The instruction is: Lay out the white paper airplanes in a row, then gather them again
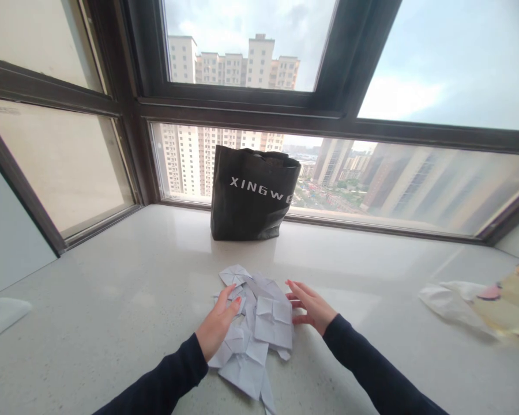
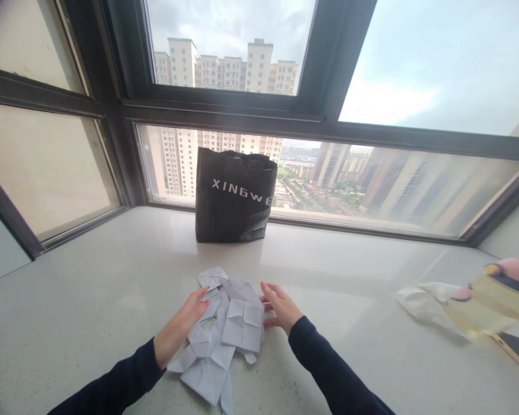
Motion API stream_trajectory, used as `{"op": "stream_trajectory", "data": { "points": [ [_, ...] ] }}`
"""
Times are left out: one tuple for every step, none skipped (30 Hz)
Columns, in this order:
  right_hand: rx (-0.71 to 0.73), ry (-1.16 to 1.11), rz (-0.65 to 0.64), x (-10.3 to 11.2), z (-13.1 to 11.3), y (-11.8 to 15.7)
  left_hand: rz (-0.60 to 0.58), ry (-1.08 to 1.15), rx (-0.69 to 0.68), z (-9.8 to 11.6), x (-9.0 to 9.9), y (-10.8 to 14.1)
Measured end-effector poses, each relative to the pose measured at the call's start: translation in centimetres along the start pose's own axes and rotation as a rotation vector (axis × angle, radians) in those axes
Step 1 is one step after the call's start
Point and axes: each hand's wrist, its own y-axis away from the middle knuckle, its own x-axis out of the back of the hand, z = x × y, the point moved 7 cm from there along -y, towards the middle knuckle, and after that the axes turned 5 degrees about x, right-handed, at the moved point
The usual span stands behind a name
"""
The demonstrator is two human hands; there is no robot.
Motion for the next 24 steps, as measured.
{"op": "stream_trajectory", "data": {
  "points": [
    [-0.002,-0.003,-0.017,-0.5,-0.1,0.1,-0.003,0.018,0.010,-0.4,-0.3,-0.2],
    [-0.009,-0.009,-0.045,-1.2,-0.1,0.2,-0.007,0.038,0.018,-0.8,-0.5,-0.5],
    [-0.016,-0.012,-0.072,-2.0,0.0,0.2,-0.008,0.056,0.026,-1.1,-0.8,-0.8],
    [-0.017,-0.016,-0.093,-2.8,0.2,0.2,-0.004,0.070,0.034,-1.4,-1.1,-1.0],
    [-0.007,-0.028,-0.104,-3.5,0.4,0.2,0.002,0.077,0.043,-1.6,-1.4,-1.2],
    [0.016,-0.052,-0.105,-4.2,0.5,0.1,0.006,0.078,0.049,-1.8,-1.7,-1.3],
    [0.044,-0.087,-0.103,-4.8,0.7,-0.1,0.001,0.078,0.049,-1.8,-2.1,-1.4],
    [0.071,-0.127,-0.107,-5.4,0.9,-0.2,-0.017,0.080,0.041,-1.8,-2.5,-1.4],
    [0.094,-0.166,-0.116,-5.9,1.0,-0.4,-0.044,0.089,0.029,-1.6,-2.9,-1.4],
    [0.117,-0.196,-0.129,-6.3,1.0,-0.6,-0.075,0.103,0.015,-1.4,-3.4,-1.3],
    [0.140,-0.208,-0.145,-6.6,1.0,-0.7,-0.101,0.120,0.001,-1.1,-3.8,-1.2],
    [0.166,-0.200,-0.164,-6.8,0.7,-0.8,-0.120,0.135,-0.014,-0.7,-4.0,-1.1],
    [0.200,-0.177,-0.184,-6.9,0.2,-0.8,-0.126,0.144,-0.032,-0.2,-4.2,-1.1],
    [0.244,-0.145,-0.199,-6.9,-0.5,-0.8,-0.126,0.143,-0.055,0.4,-4.3,-1.0],
    [0.293,-0.102,-0.209,-6.9,-1.4,-0.7,-0.125,0.134,-0.086,1.2,-4.3,-0.8],
    [0.347,-0.050,-0.214,-6.8,-2.4,-0.5,-0.133,0.120,-0.122,2.0,-4.3,-0.7],
    [0.407,0.007,-0.209,-6.7,-3.6,-0.2,-0.146,0.107,-0.161,2.9,-4.4,-0.5],
    [0.476,0.069,-0.193,-6.5,-5.0,0.2,-0.162,0.097,-0.197,3.7,-4.5,-0.4],
    [0.550,0.137,-0.171,-6.4,-6.4,0.7,-0.178,0.093,-0.228,4.5,-4.5,-0.2],
    [0.622,0.209,-0.146,-6.3,-7.8,1.3,-0.191,0.093,-0.254,5.1,-4.5,0.0],
    [0.687,0.285,-0.123,-6.3,-9.1,2.0,-0.198,0.099,-0.273,5.7,-4.4,0.1],
    [0.743,0.359,-0.102,-6.3,-10.3,2.7,-0.198,0.109,-0.282,6.1,-4.2,0.2],
    [0.795,0.426,-0.083,-6.4,-11.2,3.4,-0.188,0.129,-0.275,6.3,-3.9,0.3],
    [0.844,0.486,-0.072,-6.5,-11.9,4.1,-0.164,0.162,-0.252,6.5,-3.4,0.3]
  ]
}}
